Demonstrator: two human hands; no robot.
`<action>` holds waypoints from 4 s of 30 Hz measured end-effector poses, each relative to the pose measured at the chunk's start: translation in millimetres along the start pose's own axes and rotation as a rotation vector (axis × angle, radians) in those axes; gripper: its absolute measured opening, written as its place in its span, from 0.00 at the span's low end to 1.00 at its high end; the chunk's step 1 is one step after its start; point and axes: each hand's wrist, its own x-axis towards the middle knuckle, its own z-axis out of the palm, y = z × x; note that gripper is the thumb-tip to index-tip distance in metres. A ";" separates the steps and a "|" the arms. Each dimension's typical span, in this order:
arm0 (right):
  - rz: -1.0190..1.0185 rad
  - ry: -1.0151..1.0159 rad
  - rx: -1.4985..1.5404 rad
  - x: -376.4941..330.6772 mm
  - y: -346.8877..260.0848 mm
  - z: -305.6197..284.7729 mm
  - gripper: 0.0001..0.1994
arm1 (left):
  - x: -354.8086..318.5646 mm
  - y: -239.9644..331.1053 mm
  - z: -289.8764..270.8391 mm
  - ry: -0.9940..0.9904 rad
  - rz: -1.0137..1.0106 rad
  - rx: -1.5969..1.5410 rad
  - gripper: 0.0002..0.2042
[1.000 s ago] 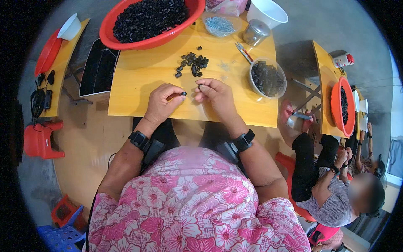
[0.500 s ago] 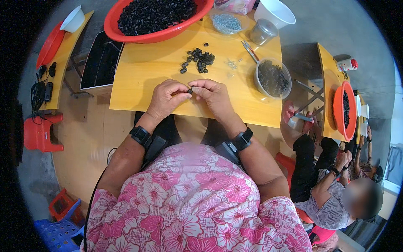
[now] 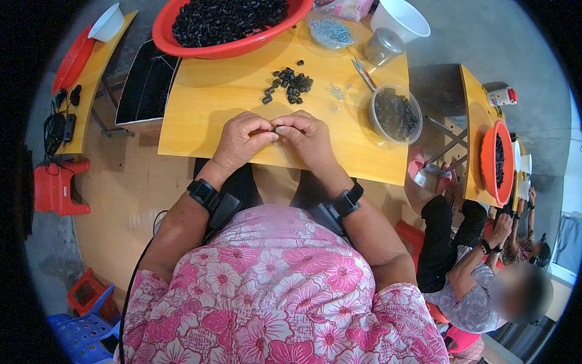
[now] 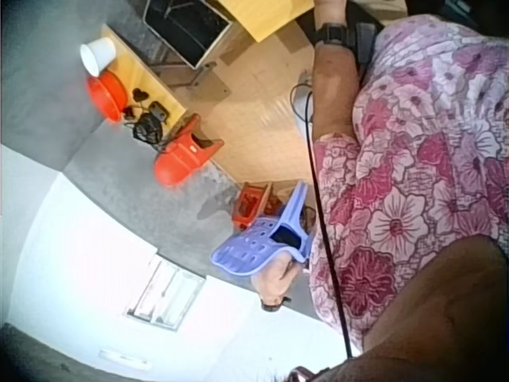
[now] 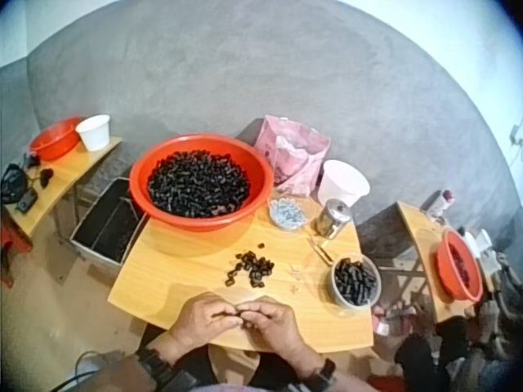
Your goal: Sorting and assembling small black plastic components at a workstation.
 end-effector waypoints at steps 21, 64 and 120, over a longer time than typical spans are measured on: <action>-0.406 0.192 -0.432 -11.8 11.6 18.3 0.22 | 2.7 3.3 4.2 0.007 -0.167 -0.144 0.08; -0.414 0.067 -0.400 -9.0 12.8 9.7 0.16 | -6.2 6.4 10.9 0.087 0.031 -0.087 0.21; -0.355 -0.058 -0.824 8.8 -6.9 7.7 0.09 | -4.3 9.6 8.6 0.179 -0.129 -0.229 0.09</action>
